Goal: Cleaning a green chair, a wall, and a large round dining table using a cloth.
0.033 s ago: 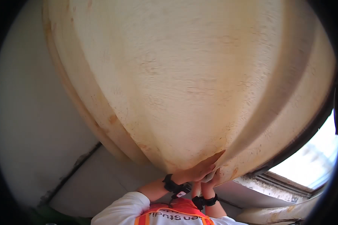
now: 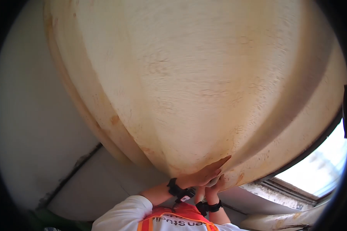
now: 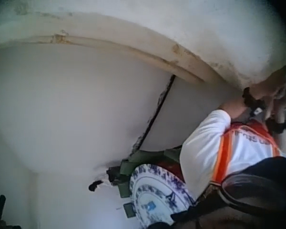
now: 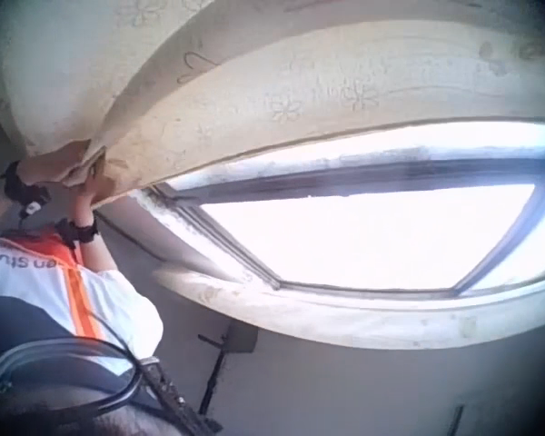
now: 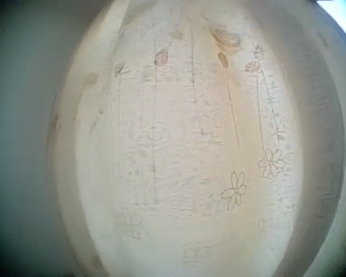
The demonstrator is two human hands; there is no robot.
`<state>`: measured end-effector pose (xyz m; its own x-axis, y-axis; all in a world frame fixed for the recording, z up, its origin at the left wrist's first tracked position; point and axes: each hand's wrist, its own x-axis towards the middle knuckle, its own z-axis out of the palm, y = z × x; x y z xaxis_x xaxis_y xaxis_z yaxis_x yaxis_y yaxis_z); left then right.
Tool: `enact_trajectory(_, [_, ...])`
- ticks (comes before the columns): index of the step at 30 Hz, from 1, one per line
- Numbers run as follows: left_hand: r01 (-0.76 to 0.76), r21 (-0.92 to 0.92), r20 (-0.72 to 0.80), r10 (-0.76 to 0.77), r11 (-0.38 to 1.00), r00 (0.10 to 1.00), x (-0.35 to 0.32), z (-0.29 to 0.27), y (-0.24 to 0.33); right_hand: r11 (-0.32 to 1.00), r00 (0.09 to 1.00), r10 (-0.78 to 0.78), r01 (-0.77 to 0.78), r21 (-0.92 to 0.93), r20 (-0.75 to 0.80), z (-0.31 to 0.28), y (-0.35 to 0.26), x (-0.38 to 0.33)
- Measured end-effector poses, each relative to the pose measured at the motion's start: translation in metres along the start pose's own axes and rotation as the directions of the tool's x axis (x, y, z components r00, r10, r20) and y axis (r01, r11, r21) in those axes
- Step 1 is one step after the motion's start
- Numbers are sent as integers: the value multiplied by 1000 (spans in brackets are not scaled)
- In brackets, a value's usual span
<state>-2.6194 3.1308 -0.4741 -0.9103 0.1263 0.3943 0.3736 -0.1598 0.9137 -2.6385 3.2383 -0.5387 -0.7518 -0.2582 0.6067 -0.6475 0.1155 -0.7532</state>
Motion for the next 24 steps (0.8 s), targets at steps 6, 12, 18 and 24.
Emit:
enact_trajectory(6, [237, 205, -51, -231, 950, 972, -53, -45, -51, 987, 995, 99, -97, -125, 7, 33, 14, -36])
enact_trajectory(12, [235, -134, 7, -236, 963, 972, -120, -87, -37, 957, 980, 191, -173, -234, 59, 69, 27, -96])
enact_trajectory(18, [27, 264, -7, -26, 964, 1000, -249, -209, -6, 480, 509, 777, -860, 174, 370, 192, 7, -142])
enact_trajectory(24, [469, 169, -579, -298, 867, 759, -368, -299, 87, 625, 531, 579, -776, 81, 619, 343, -52, -170])
